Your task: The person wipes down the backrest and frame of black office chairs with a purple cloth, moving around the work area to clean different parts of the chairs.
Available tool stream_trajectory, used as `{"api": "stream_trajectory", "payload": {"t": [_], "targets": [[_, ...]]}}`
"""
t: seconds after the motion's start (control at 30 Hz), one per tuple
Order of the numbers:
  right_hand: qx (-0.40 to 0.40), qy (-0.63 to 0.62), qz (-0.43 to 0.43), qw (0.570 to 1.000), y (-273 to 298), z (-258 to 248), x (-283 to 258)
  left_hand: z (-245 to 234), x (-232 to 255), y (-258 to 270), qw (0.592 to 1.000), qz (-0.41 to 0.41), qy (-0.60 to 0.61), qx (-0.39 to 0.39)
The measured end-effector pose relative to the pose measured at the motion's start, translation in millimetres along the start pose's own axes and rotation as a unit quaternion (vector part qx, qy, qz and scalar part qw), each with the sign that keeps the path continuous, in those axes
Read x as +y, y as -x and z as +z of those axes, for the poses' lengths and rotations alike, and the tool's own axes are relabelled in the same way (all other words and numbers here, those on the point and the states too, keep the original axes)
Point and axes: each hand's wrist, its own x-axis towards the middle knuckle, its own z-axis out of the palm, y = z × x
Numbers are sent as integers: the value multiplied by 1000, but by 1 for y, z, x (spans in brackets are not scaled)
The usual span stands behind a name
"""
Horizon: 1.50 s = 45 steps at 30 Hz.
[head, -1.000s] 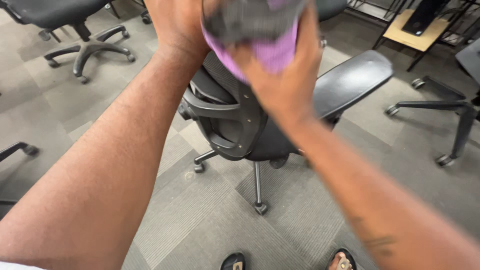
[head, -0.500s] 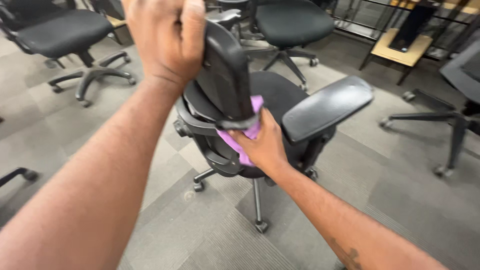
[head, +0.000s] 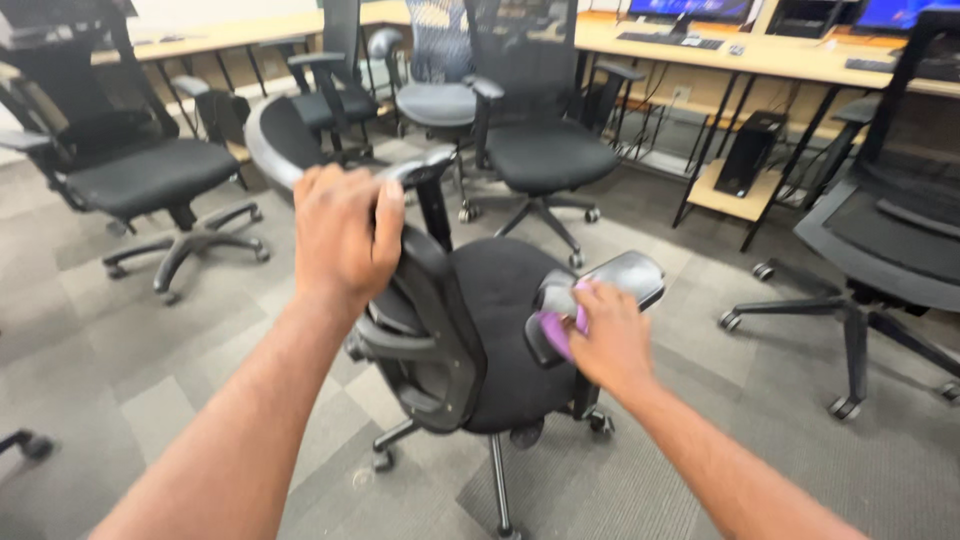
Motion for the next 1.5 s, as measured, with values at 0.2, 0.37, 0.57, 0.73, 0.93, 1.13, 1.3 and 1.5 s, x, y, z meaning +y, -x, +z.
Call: {"api": "stream_trajectory", "payload": {"t": [0.2,0.37,0.57,0.73,0.93,1.13,1.3,1.5], "targets": [[-42,-373,101,921,-10,-28,-58,-12,54,-8,998,-34,-50,-10],[4,-470,115,875,13,-119,-151,-41,94,-14,993,-44,-45,-97],[44,-131,-67,988,36,-156,-173,-111,4,-33,936,-2,-50,-348],[43,-92,-64,993,27,-140,-167,-107,-5,-8,968,-2,-53,-245],[14,-64,-84,994,21,-154,-128,-102,36,-5,973,-36,-81,-214],[-41,-39,-40,998,14,-172,-99,-102,80,-10,972,-55,-105,-201],[-53,-27,-69,996,-22,-160,-71,-103,100,-14,958,-102,-122,-237],[1,-4,-130,992,-71,-109,-82,-126,86,7,964,-8,-203,-170]]}}
